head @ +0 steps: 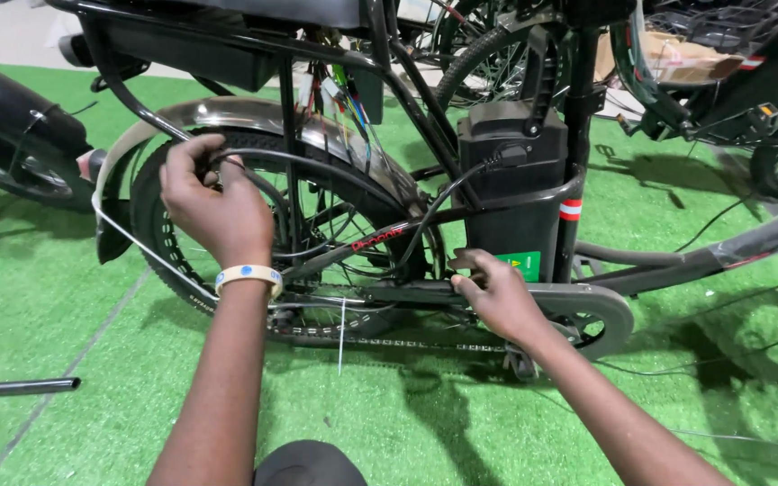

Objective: Managing and securing electrical wiring on a bicycle frame using zip ties

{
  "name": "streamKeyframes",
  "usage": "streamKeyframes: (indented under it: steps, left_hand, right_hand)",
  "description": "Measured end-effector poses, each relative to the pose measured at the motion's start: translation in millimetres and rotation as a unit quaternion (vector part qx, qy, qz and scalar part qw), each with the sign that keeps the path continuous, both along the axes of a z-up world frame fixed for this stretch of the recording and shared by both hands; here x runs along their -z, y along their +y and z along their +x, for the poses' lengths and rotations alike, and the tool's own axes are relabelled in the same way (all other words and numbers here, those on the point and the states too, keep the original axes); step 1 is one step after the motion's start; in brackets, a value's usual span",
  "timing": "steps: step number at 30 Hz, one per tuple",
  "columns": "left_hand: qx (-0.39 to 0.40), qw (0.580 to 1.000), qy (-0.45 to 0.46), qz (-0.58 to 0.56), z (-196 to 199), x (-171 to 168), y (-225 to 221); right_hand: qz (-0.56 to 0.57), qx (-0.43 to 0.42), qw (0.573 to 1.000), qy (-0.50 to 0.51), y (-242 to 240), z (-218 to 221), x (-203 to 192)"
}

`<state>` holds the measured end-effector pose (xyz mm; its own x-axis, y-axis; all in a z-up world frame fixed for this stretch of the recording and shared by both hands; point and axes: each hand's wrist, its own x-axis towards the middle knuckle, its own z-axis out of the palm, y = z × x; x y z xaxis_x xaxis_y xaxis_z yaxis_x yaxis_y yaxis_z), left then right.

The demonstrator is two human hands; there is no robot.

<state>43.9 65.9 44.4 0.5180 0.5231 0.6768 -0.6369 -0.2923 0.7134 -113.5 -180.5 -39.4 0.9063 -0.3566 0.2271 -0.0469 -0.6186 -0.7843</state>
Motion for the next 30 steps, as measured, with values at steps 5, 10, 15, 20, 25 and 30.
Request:
streamKeyframes:
  steps: [5,10,15,20,25,30]
  left_hand:
    - [0.046,0.997,0.027,0.05,-40.6,16.1,-13.1]
    - [0.11,0.979,-0.042,0.168,-70.8,21.7,-32.8]
    - [0.223,0.919,-0.202,0.256,-102.2,4.9,-47.7]
    - [0.311,0.879,-0.172,0.317,-103.9,21.9,-83.5]
    - [0.253,0.885,0.083,0.383,-80.2,47.5,-108.2]
    - [0.209,0.873,0.106,0.428,-43.7,73.5,-116.9]
  right_hand:
    - [-0.052,-0.045,0.997,0.031,19.1,2.5,-5.0]
    - [-0.039,-0.077,0.996,0.029,32.6,-10.4,-17.8]
    - [-0.103,-0.025,0.992,-0.073,-3.0,-35.1,-5.0]
    - [-0.027,0.056,0.995,-0.074,-28.2,-59.0,-6.6]
    - [0.03,0.055,0.996,-0.064,-21.7,-55.2,-10.0]
    - [-0.149,0.045,0.947,-0.281,-5.6,-37.3,-11.1]
